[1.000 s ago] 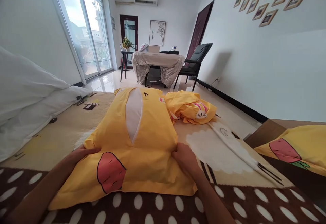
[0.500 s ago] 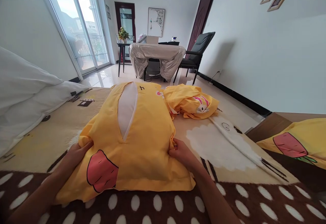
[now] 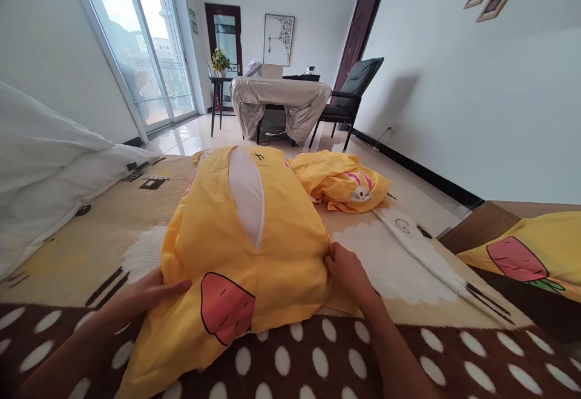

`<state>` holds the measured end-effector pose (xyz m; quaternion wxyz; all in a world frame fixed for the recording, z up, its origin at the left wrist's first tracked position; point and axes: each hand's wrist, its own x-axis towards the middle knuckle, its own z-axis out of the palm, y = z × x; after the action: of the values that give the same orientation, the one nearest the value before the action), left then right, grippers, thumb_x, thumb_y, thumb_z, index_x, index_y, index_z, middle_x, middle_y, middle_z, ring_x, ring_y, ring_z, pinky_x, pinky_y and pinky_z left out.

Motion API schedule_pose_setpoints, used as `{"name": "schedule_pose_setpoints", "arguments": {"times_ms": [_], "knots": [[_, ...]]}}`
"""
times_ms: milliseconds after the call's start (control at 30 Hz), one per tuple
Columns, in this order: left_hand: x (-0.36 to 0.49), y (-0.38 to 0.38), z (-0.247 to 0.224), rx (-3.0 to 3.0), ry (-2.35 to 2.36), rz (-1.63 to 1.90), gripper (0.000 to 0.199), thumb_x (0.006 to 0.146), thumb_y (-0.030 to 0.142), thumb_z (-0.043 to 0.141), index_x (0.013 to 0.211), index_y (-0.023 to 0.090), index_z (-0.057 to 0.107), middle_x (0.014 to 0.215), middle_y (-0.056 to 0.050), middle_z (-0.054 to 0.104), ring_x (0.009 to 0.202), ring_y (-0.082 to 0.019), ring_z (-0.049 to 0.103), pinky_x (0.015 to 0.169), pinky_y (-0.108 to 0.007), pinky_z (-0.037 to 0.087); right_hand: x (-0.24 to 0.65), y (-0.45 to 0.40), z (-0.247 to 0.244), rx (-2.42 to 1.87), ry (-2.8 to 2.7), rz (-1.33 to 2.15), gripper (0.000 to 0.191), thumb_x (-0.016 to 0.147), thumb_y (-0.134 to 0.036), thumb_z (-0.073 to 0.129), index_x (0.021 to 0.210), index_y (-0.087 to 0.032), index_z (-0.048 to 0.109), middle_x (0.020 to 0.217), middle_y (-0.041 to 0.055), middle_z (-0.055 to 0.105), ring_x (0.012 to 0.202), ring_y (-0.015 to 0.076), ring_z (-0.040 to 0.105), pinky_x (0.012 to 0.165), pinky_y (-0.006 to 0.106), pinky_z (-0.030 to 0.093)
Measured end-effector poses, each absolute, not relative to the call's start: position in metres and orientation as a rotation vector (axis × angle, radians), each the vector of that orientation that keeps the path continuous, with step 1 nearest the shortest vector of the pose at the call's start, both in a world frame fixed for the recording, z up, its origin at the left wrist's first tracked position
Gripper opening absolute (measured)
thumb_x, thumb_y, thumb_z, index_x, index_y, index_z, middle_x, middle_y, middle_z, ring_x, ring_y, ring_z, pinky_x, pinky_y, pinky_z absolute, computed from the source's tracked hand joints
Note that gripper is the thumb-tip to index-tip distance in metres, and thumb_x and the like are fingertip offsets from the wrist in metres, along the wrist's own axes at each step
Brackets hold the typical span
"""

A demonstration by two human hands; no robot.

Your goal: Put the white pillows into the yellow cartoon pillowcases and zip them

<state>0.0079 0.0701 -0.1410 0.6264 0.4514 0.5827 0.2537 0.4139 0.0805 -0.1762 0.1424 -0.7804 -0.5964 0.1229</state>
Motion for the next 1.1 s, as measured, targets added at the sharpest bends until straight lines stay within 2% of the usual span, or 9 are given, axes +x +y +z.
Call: {"name": "schedule_pose_setpoints", "arguments": {"times_ms": [133, 233, 400, 533, 633, 700, 867, 967, 1100], "knots": [[0.004, 0.068, -0.147, 0.897, 1.131, 0.648, 0.069, 0.052, 0.036, 0.083, 0.114, 0.019, 0.056, 0.109, -0.012, 0.07, 0.096, -0.034, 0.067, 0.079, -0.039, 0.057, 0.413, 0.077, -0.174, -2.155, -1.768, 0.577, 0.008, 0.071, -0.018, 0.048, 0.071, -0.019, 0.057, 0.07, 0.0029, 0.063, 0.068, 0.018, 0.055, 0.061, 0.025, 0.035], [0.002, 0.071, -0.153, 0.782, 1.167, 0.684, 0.067, 0.05, 0.023, 0.078, 0.112, 0.019, 0.055, 0.097, -0.01, 0.073, 0.086, -0.033, 0.069, 0.072, -0.04, 0.058, 0.409, 0.074, -0.169, -1.996, -1.715, 0.737, 0.016, 0.064, -0.015, 0.05, 0.076, -0.019, 0.059, 0.075, 0.0027, 0.066, 0.074, 0.0196, 0.057, 0.064, 0.025, 0.038], [0.006, 0.076, -0.168, 0.657, 1.371, 0.712, 0.04, 0.045, 0.012, 0.053, 0.084, 0.017, 0.057, 0.06, -0.002, 0.066, 0.053, -0.025, 0.063, 0.05, -0.035, 0.053, 0.403, 0.075, -0.164, -2.064, -1.665, 0.64, 0.023, 0.059, -0.01, 0.045, 0.078, -0.018, 0.056, 0.082, 0.0045, 0.067, 0.08, 0.0207, 0.058, 0.067, 0.025, 0.038], [0.007, 0.076, -0.172, 0.701, 1.452, 0.779, 0.025, 0.043, 0.011, 0.049, 0.067, 0.018, 0.05, 0.046, 0.003, 0.053, 0.041, -0.017, 0.052, 0.038, -0.027, 0.043, 0.407, 0.077, -0.163, -2.127, -1.642, 0.598, 0.02, 0.059, -0.011, 0.043, 0.073, -0.018, 0.055, 0.082, 0.0057, 0.067, 0.078, 0.0198, 0.058, 0.066, 0.025, 0.038], [0.006, 0.074, -0.161, 0.719, 1.42, 0.756, 0.03, 0.046, 0.008, 0.053, 0.075, 0.018, 0.053, 0.054, 0.002, 0.06, 0.048, -0.02, 0.059, 0.044, -0.029, 0.049, 0.412, 0.077, -0.161, -2.121, -1.568, 0.695, 0.008, 0.063, -0.016, 0.045, 0.063, -0.018, 0.053, 0.071, 0.0043, 0.065, 0.07, 0.0185, 0.057, 0.06, 0.025, 0.038], [0.007, 0.072, -0.151, 0.691, 1.359, 0.691, 0.038, 0.053, 0.011, 0.063, 0.09, 0.018, 0.055, 0.065, -0.001, 0.067, 0.059, -0.025, 0.066, 0.055, -0.035, 0.056, 0.412, 0.077, -0.16, -2.083, -1.484, 0.744, 0.012, 0.07, -0.026, 0.048, 0.063, -0.018, 0.053, 0.066, 0.0036, 0.063, 0.067, 0.019, 0.057, 0.056, 0.026, 0.038], [0.015, 0.067, -0.14, 0.63, 1.24, 0.729, 0.065, 0.058, 0.019, 0.081, 0.116, 0.019, 0.05, 0.086, -0.007, 0.074, 0.079, -0.033, 0.071, 0.068, -0.044, 0.059, 0.391, 0.071, -0.16, -1.665, -1.181, 1.15, 0.032, 0.075, -0.048, 0.056, 0.085, -0.018, 0.062, 0.078, 0.004, 0.07, 0.079, 0.0231, 0.064, 0.066, 0.029, 0.05], [0.018, 0.065, -0.133, 0.546, 1.257, 0.837, 0.064, 0.059, 0.017, 0.081, 0.117, 0.016, 0.054, 0.086, -0.011, 0.074, 0.081, -0.036, 0.071, 0.067, -0.046, 0.06, 0.381, 0.07, -0.158, -1.565, -1.072, 1.212, 0.036, 0.072, -0.046, 0.064, 0.095, -0.019, 0.062, 0.082, 0.0045, 0.071, 0.08, 0.0243, 0.066, 0.066, 0.03, 0.053], [0.017, 0.062, -0.113, 0.475, 1.219, 0.978, 0.057, 0.062, 0.015, 0.077, 0.116, 0.019, 0.058, 0.09, -0.009, 0.074, 0.084, -0.035, 0.071, 0.067, -0.045, 0.061, 0.388, 0.073, -0.153, -1.591, -0.996, 1.062, 0.035, 0.072, -0.049, 0.066, 0.089, -0.018, 0.064, 0.072, 0.0061, 0.07, 0.071, 0.0255, 0.066, 0.056, 0.031, 0.052]]}}
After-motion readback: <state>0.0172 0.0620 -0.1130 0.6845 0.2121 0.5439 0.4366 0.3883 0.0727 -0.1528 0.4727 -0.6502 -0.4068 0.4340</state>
